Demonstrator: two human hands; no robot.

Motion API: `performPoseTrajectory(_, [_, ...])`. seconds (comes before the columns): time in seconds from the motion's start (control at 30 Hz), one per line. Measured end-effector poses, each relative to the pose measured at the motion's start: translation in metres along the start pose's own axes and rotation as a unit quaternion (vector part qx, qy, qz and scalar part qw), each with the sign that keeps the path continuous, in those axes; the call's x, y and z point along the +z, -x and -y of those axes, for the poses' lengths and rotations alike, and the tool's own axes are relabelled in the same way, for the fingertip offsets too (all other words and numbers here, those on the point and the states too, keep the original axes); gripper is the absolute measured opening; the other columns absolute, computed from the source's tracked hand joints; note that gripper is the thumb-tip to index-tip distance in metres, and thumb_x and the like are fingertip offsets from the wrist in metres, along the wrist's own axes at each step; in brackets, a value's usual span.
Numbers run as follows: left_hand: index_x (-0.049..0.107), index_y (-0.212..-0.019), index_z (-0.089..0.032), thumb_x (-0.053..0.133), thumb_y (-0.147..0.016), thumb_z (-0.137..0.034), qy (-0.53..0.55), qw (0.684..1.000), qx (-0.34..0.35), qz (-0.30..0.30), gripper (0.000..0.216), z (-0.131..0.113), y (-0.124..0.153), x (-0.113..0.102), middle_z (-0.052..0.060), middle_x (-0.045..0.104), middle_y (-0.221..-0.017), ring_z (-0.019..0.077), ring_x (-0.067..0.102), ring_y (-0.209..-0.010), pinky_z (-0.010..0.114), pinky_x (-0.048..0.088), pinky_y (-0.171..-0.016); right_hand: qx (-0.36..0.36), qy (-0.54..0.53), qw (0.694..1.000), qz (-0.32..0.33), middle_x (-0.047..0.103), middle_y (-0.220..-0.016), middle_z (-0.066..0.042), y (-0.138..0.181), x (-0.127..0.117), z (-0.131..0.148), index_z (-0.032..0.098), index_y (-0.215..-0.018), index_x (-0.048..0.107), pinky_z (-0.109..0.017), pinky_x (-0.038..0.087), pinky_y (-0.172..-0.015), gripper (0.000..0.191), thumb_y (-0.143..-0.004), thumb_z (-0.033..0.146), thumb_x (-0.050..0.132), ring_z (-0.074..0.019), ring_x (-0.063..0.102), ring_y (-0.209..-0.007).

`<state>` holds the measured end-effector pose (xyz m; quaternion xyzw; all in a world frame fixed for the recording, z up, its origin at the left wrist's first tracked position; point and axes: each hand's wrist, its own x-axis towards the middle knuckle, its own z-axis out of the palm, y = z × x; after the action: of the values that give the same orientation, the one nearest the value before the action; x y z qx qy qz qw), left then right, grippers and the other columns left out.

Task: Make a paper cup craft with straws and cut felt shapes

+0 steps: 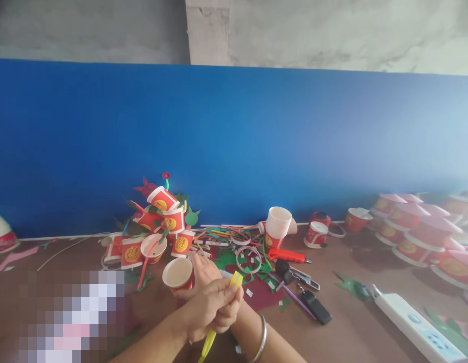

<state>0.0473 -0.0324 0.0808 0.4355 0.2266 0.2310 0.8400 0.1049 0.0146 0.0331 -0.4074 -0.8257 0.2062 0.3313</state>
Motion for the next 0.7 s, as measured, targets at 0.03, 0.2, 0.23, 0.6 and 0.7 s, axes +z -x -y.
performPoseTrajectory(0.03, [0.045, -0.078, -0.021, 0.069, -0.06, -0.068, 0.002, 1.0, 0.008, -0.008, 0.056, 0.001, 0.0, 0.0, -0.012, 0.027, -0.045, 0.0023, 0.018, -0.033, 0.02, 0.008, -0.038, -0.002, -0.012, 1.0, -0.007, 0.053, -0.13, -0.011, 0.002, -0.002, -0.003, 0.025, -0.14, 0.033, -0.037, 0.039, -0.101, 0.094, -0.058, 0.028, 0.077, -0.0302, 0.051, -0.116])
performPoseTrajectory(0.2, [0.043, -0.078, -0.02, 0.068, -0.065, -0.063, 0.031, 0.99, 0.079, -0.115, 0.051, 0.008, 0.002, -0.012, -0.013, 0.024, -0.047, 0.0009, 0.01, -0.036, 0.021, 0.001, -0.039, 0.038, -0.031, 0.999, -0.024, 0.067, -0.101, -0.006, -0.002, -0.02, -0.032, 0.02, -0.13, 0.05, -0.032, 0.05, -0.082, 0.061, -0.07, 0.019, 0.061, -0.0224, 0.062, -0.09])
performPoseTrajectory(0.23, [0.043, -0.078, -0.02, 0.069, -0.063, -0.064, 0.035, 0.986, 0.086, -0.139, 0.053, 0.011, 0.002, -0.016, -0.014, 0.024, -0.047, 0.0007, 0.01, -0.036, 0.021, 0.001, -0.039, 0.044, -0.027, 0.998, -0.025, 0.068, -0.094, -0.006, -0.005, -0.024, -0.038, 0.019, -0.12, 0.059, -0.032, 0.05, -0.079, 0.047, -0.074, 0.017, 0.054, -0.0211, 0.063, -0.085])
performPoseTrajectory(0.6, [0.043, -0.079, -0.02, 0.067, -0.053, -0.073, 0.047, 0.948, 0.138, -0.282, 0.063, 0.038, -0.009, -0.045, -0.014, 0.029, -0.047, 0.0014, 0.014, -0.037, 0.02, 0.003, -0.037, 0.031, 0.112, 0.989, 0.095, 0.047, -0.137, -0.005, -0.038, -0.003, -0.046, 0.03, -0.095, 0.072, -0.047, 0.034, -0.098, 0.019, -0.078, 0.024, 0.065, -0.0298, 0.038, -0.121])
performPoseTrajectory(0.7, [0.044, -0.08, -0.019, 0.069, -0.057, -0.068, 0.069, 0.957, 0.145, -0.241, 0.06, 0.039, -0.006, -0.043, -0.013, 0.029, -0.048, 0.0011, 0.013, -0.038, 0.02, 0.003, -0.038, 0.047, 0.062, 0.996, 0.052, 0.05, -0.133, -0.009, -0.043, -0.003, -0.047, 0.022, -0.084, 0.071, -0.047, 0.032, -0.1, 0.01, -0.074, 0.023, 0.068, -0.0303, 0.039, -0.122])
